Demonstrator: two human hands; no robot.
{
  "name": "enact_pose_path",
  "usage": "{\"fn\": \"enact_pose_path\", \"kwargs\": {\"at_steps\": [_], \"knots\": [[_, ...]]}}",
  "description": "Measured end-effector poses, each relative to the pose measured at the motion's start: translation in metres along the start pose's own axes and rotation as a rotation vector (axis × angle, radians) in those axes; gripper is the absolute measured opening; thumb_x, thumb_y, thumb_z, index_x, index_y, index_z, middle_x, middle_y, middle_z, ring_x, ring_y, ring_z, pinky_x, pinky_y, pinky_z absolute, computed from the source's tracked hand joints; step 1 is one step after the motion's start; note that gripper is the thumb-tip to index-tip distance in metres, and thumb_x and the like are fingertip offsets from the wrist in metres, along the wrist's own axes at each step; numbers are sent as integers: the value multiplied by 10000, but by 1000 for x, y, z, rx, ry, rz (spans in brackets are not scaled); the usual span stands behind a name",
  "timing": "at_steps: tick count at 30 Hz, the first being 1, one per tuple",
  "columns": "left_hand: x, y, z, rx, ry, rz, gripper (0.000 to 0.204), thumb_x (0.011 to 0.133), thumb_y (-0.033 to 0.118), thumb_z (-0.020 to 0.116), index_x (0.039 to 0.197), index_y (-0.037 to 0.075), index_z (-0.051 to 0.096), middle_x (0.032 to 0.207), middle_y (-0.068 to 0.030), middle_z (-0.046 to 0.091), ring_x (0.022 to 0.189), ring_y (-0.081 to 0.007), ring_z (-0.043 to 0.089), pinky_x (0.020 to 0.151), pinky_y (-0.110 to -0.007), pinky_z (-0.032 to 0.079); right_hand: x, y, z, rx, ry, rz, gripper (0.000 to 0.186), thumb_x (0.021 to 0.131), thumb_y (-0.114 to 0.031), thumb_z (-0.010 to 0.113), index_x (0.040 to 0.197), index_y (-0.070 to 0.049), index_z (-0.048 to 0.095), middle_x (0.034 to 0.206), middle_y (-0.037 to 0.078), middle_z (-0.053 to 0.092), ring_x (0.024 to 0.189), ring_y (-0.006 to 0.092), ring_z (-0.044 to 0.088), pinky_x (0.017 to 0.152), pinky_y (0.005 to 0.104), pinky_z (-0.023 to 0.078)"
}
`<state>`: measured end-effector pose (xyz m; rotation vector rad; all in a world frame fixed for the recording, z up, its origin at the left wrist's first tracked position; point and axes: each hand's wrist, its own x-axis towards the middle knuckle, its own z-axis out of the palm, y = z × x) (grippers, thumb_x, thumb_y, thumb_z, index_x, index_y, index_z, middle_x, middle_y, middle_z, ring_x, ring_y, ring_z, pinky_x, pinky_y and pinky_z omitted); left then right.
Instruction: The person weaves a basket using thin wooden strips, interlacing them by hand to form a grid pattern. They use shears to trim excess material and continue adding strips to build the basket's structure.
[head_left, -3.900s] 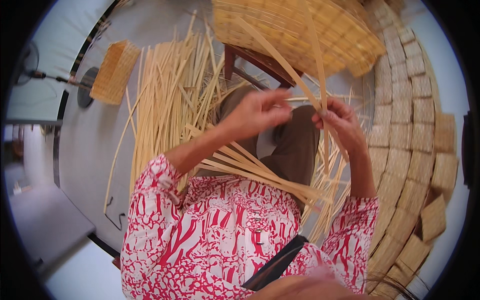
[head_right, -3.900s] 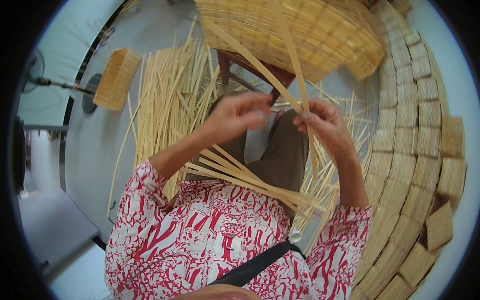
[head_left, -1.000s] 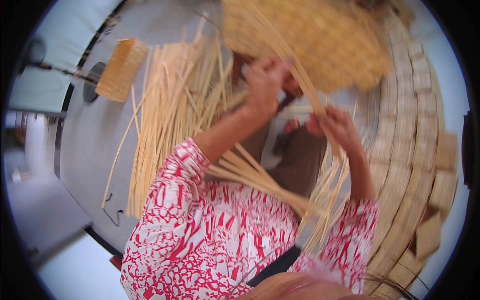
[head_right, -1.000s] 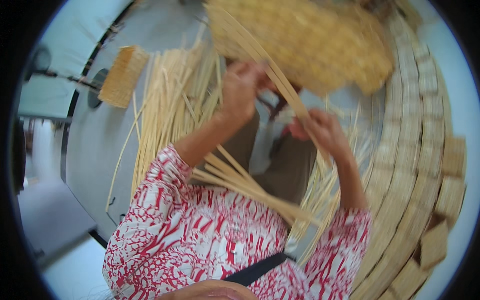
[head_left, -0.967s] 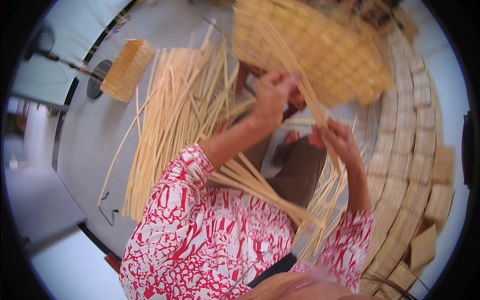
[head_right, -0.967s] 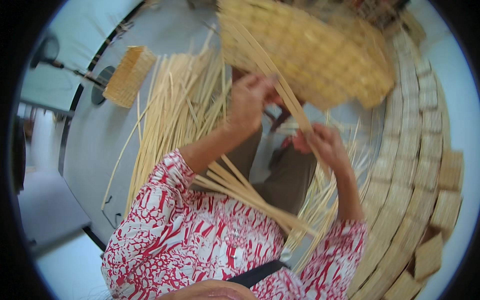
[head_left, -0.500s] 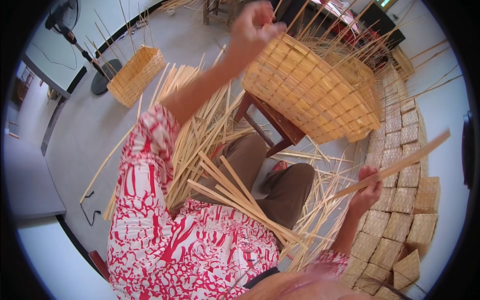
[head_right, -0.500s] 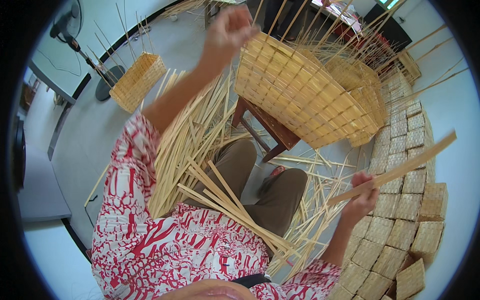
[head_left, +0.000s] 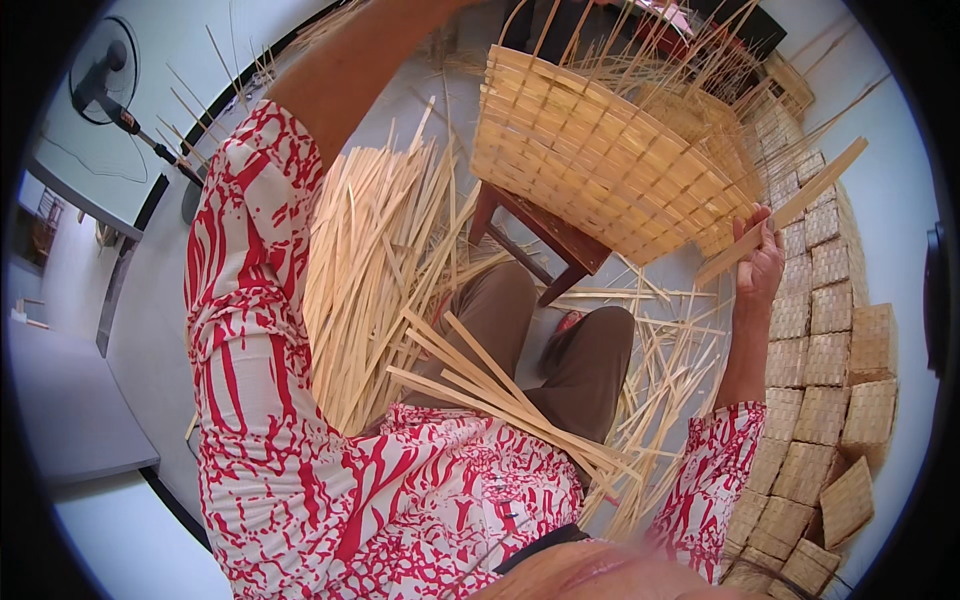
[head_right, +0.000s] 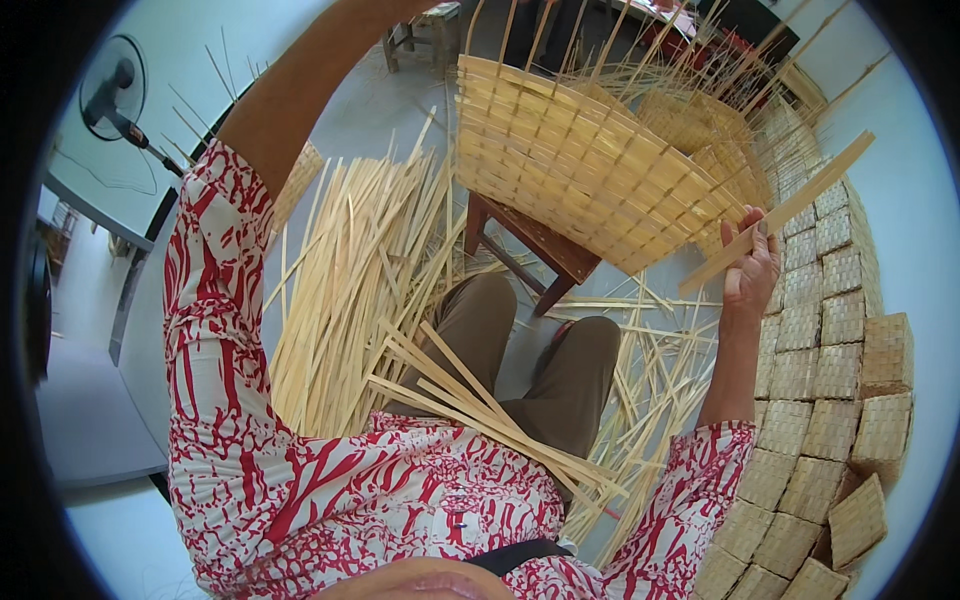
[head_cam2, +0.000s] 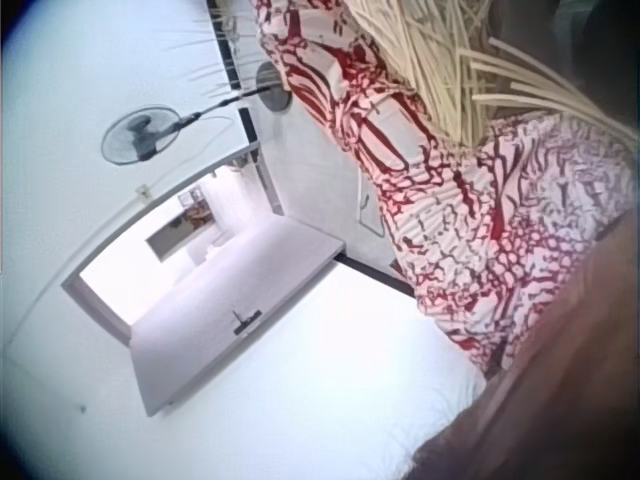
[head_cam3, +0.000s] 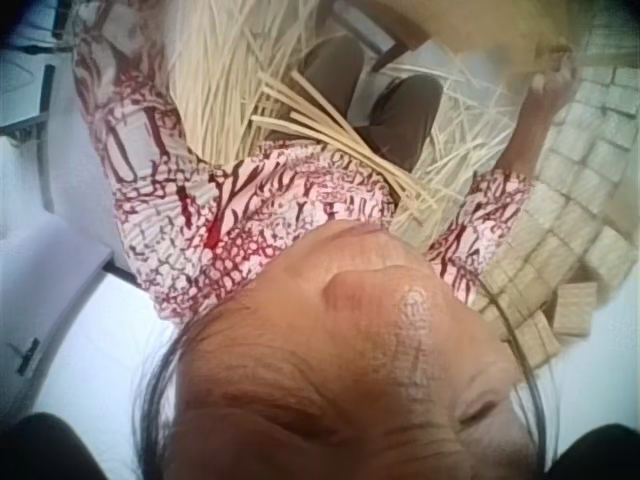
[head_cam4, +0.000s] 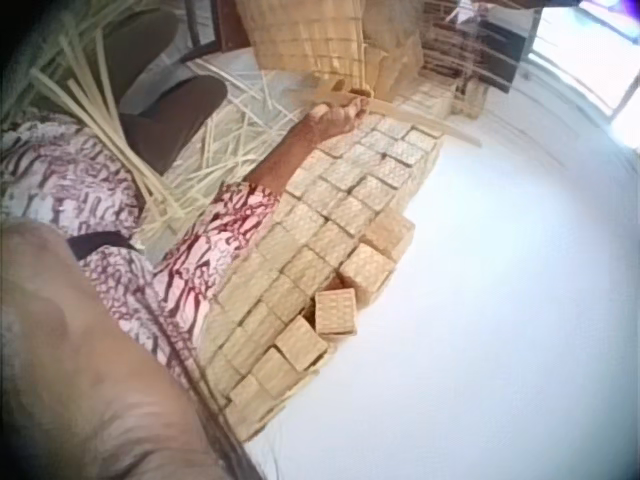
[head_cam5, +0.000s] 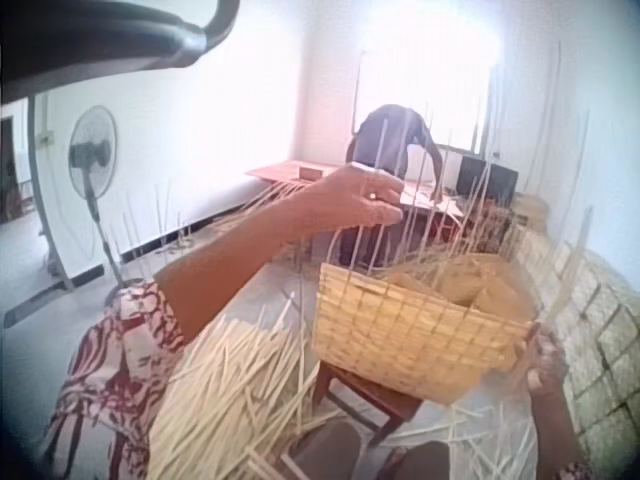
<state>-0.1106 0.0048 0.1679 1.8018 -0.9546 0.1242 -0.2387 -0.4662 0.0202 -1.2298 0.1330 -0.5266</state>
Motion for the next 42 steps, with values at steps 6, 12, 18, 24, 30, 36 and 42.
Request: {"fn": "enact_pose_path", "kwargs": {"at_steps": [6, 12, 18, 24, 30, 36, 42], "knots": [[27, -8, 15, 136, 42, -145, 621, 860, 309, 791, 1255, -94, 531, 924, -98, 675, 738, -155, 621, 629, -295, 523, 5, 8, 3, -21, -44, -24, 241, 1051, -123, 511, 1250, -14, 593, 1217, 90, 650, 1123, 200, 635, 982, 440, 577], [0, 12, 16, 21, 284, 23, 307, 885, 322, 780, 793, 32, 738, 694, 9, 657, 661, -37, 581, 561, -221, 448, 6, 22, 10, 18, -33, -72, 235, 1046, -117, 522, 1236, -7, 606, 1223, 103, 643, 1136, 202, 631, 984, 434, 582], [14, 21, 33, 149, -87, -39, 656, 915, 379, 739, 1380, -42, 545, 1102, -125, 723, 919, -152, 673, 791, -291, 551, -13, 16, 18, 60, 10, -108, 188, 1023, -107, 573, 1177, -20, 637, 1130, 67, 671, 1049, 167, 644, 922, 425, 612], [41, 25, 41, 64, -255, -136, 977, 826, 411, 818, 1515, -40, 292, 1329, -184, 610, 1095, -244, 639, 867, -315, 534, -21, 15, 22, 81, 72, -126, 170, 1022, -102, 575, 1155, -20, 641, 1168, 64, 657, 1052, 167, 638, 916, 427, 612], [16, 80, 21, -8, -328, -14, 389, 905, 234, 754, 1187, -19, 668, 1129, -97, 713, 1019, -138, 653, 863, -284, 528, -21, 15, 35, 98, 39, -91, 174, 1016, -93, 581, 1170, -30, 634, 1182, 62, 657, 1079, 163, 633, 915, 435, 612], [54, 73, 87, 452, -341, -92, 727, 880, 277, 770, 1441, -50, 442, 1162, -169, 696, 1062, -175, 648, 879, -319, 532, -35, 13, 39, 85, 68, -77, 175, 1018, -94, 579, 1171, -32, 637, 1161, 60, 666, 1083, 158, 636, 908, 433, 614], [77, 47, 79, -22, -262, -132, 750, 846, 268, 812, 1423, -34, 441, 977, -113, 697, 906, -148, 645, 802, -274, 516, -40, 13, 50, 82, 47, -74, 177, 1026, -100, 567, 1178, -36, 632, 1176, 55, 666, 1079, 156, 639, 902, 414, 614]]}}
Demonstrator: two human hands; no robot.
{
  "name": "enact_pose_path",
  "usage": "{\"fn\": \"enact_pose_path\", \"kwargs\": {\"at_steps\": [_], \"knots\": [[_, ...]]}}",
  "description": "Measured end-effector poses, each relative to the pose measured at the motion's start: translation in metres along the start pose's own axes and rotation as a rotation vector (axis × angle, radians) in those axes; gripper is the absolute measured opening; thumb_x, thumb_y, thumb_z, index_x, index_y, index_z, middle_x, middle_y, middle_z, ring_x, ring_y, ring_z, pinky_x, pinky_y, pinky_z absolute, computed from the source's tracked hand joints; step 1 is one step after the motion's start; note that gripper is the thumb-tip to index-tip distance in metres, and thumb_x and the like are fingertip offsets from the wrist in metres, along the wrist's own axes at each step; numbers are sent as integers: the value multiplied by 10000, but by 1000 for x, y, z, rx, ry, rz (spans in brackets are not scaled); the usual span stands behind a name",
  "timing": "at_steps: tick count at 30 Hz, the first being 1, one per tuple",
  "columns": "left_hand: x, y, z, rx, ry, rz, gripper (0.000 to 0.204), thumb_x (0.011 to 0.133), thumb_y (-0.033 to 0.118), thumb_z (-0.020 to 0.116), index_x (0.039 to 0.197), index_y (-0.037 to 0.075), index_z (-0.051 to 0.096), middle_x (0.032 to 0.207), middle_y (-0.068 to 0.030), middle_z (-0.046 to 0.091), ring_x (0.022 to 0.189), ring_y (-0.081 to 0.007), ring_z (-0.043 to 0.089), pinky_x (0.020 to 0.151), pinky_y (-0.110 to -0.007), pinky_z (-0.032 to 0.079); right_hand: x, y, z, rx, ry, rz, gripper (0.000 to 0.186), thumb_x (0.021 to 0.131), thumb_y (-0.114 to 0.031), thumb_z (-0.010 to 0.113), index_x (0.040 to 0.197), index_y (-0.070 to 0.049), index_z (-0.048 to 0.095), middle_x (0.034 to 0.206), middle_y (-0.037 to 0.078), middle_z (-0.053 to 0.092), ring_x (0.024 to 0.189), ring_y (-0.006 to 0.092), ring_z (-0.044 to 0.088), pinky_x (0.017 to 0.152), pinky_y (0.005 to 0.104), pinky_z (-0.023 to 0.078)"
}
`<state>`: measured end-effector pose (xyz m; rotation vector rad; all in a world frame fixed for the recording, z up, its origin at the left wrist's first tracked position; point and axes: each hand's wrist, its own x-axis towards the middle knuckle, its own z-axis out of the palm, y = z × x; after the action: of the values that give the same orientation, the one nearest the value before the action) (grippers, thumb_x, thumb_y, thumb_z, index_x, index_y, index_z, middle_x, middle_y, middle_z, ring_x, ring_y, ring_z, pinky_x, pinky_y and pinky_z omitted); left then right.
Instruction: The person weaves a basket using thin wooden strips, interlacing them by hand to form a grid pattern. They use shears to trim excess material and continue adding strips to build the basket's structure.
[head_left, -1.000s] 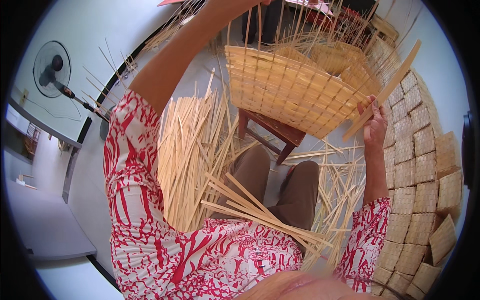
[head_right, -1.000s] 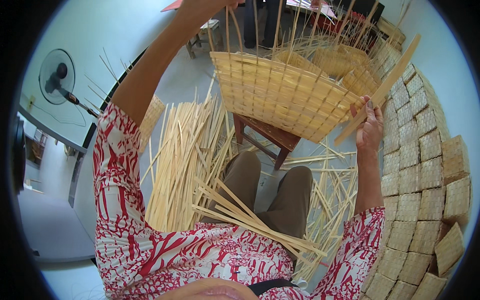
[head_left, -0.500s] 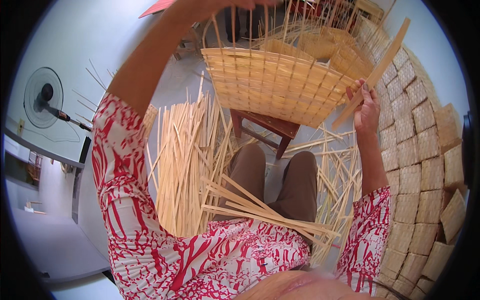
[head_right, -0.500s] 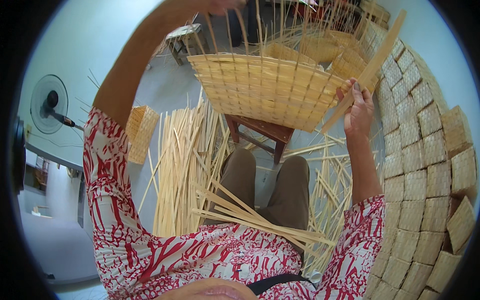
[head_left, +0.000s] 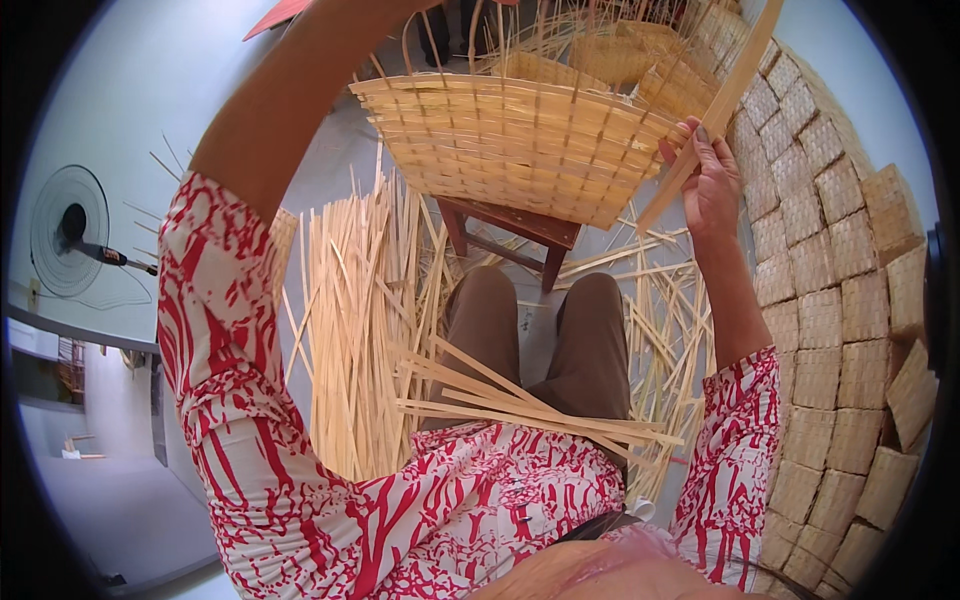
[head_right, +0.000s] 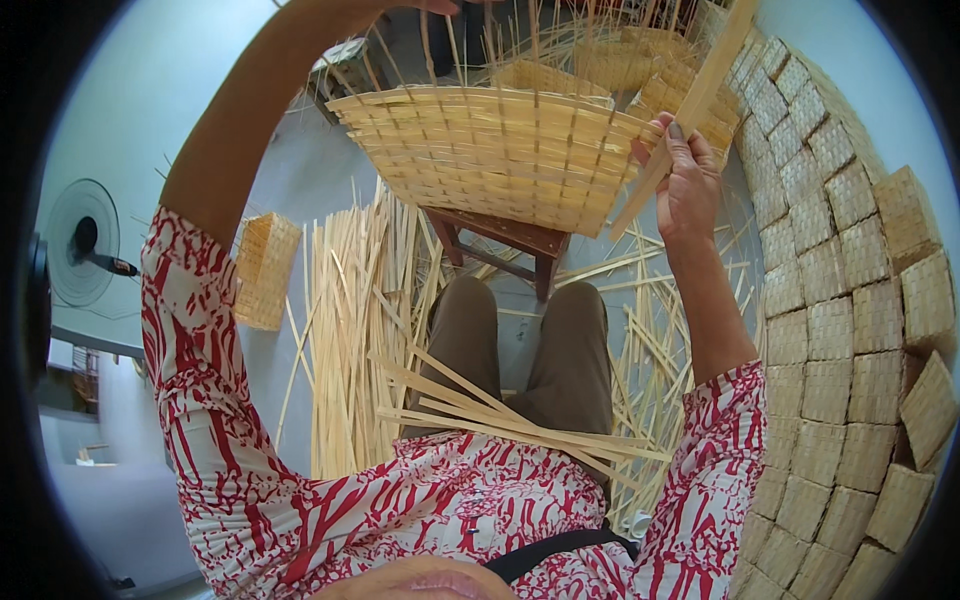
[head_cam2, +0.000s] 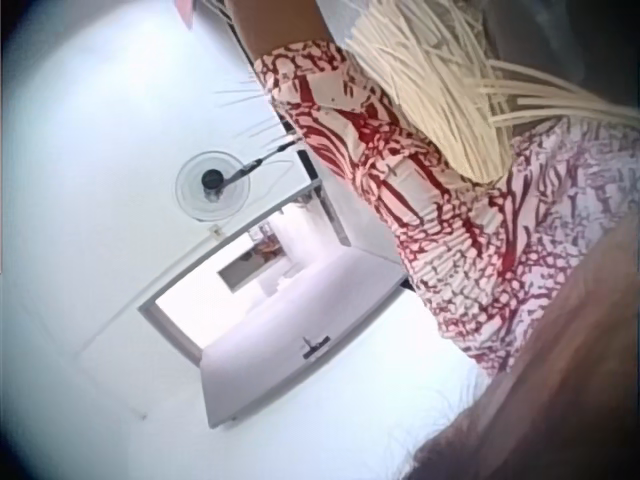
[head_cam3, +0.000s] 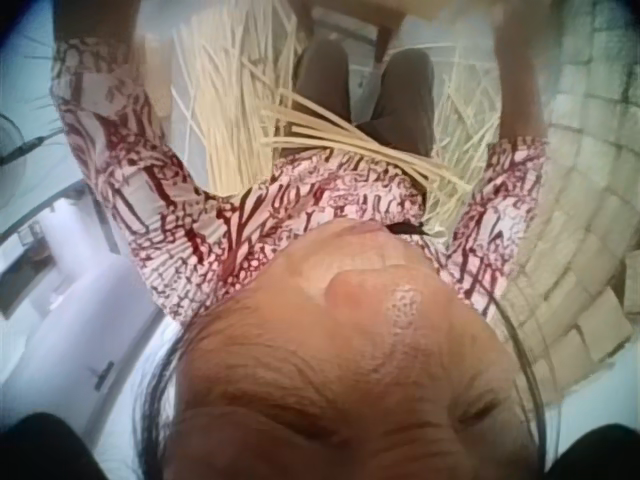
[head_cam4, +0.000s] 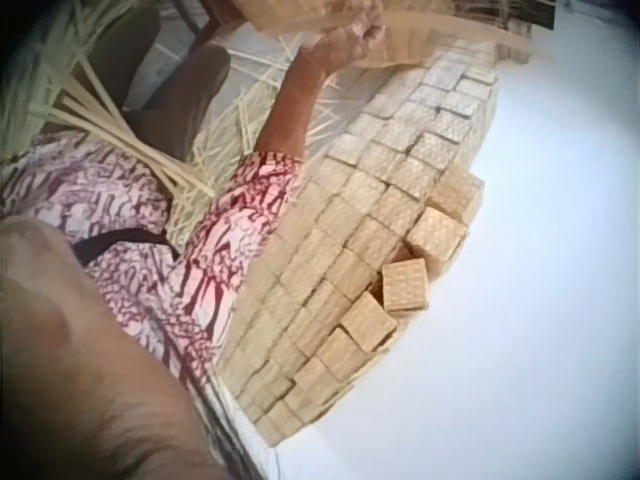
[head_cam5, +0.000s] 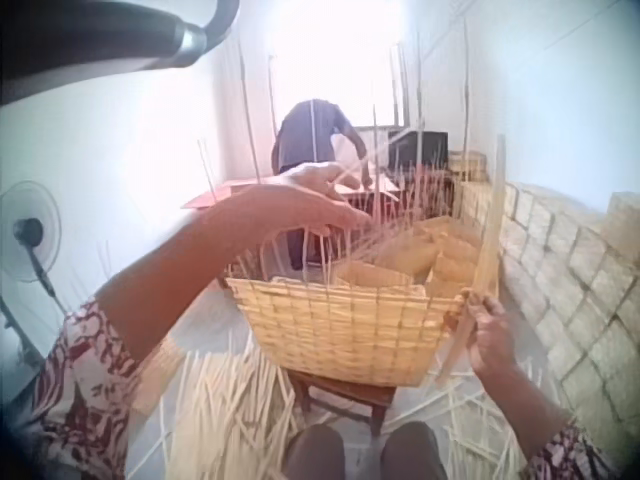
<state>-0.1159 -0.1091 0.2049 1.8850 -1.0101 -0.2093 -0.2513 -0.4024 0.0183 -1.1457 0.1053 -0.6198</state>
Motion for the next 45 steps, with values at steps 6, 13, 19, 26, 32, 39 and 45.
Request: {"fn": "enact_pose_path", "kwargs": {"at_steps": [6, 13, 19, 26, 32, 39, 45], "knots": [[-28, 35, -7, 32, -452, 180, 448, 883, 245, 779, 1200, -47, 655, 1066, -122, 727, 977, -163, 670, 863, -289, 523, -1, 3, 1, 35, -5, 9, 168, 1028, -100, 563, 1162, -40, 644, 1183, 59, 666, 1070, 154, 640, 894, 416, 611], [12, 37, 38, 402, -240, -3, 779, 900, 185, 723, 1498, -90, 308, 1014, -170, 739, 923, -194, 700, 831, -307, 553, 0, 4, -1, 41, -13, 13, 175, 1030, -102, 557, 1164, -34, 647, 1145, 66, 676, 1052, 159, 642, 890, 420, 614], [7, 7, 45, 102, -290, 296, 500, 943, 164, 688, 1365, -15, 489, 1003, -94, 699, 852, -146, 669, 795, -307, 557, 10, -10, -18, -98, -76, 23, 183, 1033, -100, 544, 1150, -16, 656, 1111, 88, 692, 1041, 170, 657, 853, 408, 630], [-2, -2, 55, 113, -193, 392, 260, 1017, 264, 605, 1047, 11, 656, 831, 4, 637, 754, -99, 587, 714, -283, 510, 14, -56, 20, -112, -211, -34, 226, 1054, -121, 493, 1165, 13, 636, 1187, 163, 687, 1093, 232, 675, 889, 392, 625], [-7, -12, 53, 389, 54, 448, 245, 944, 211, 657, 1142, 75, 705, 906, -86, 705, 791, -188, 674, 735, -320, 536, -4, -60, 47, 92, -238, -161, 224, 1059, -126, 482, 1199, 42, 529, 1009, 174, 683, 968, 267, 690, 972, 417, 572], [-14, -10, 61, 474, 6, 588, 337, 916, 84, 644, 1230, 184, 713, 1043, -60, 751, 843, -198, 728, 775, -351, 581, -17, -37, 64, -40, -225, -261, 224, 1057, -183, 527, 1168, 6, 574, 962, 94, 676, 963, 194, 677, 953, 355, 558], [-42, -13, 60, 586, -129, 819, 342, 939, 176, 626, 1273, 229, 675, 932, -55, 680, 817, -295, 673, 676, -392, 528, -6, -25, 68, -126, -217, -233, 214, 1055, -132, 495, 1226, -24, 565, 1178, 134, 656, 1092, 234, 654, 946, 365, 569]]}}
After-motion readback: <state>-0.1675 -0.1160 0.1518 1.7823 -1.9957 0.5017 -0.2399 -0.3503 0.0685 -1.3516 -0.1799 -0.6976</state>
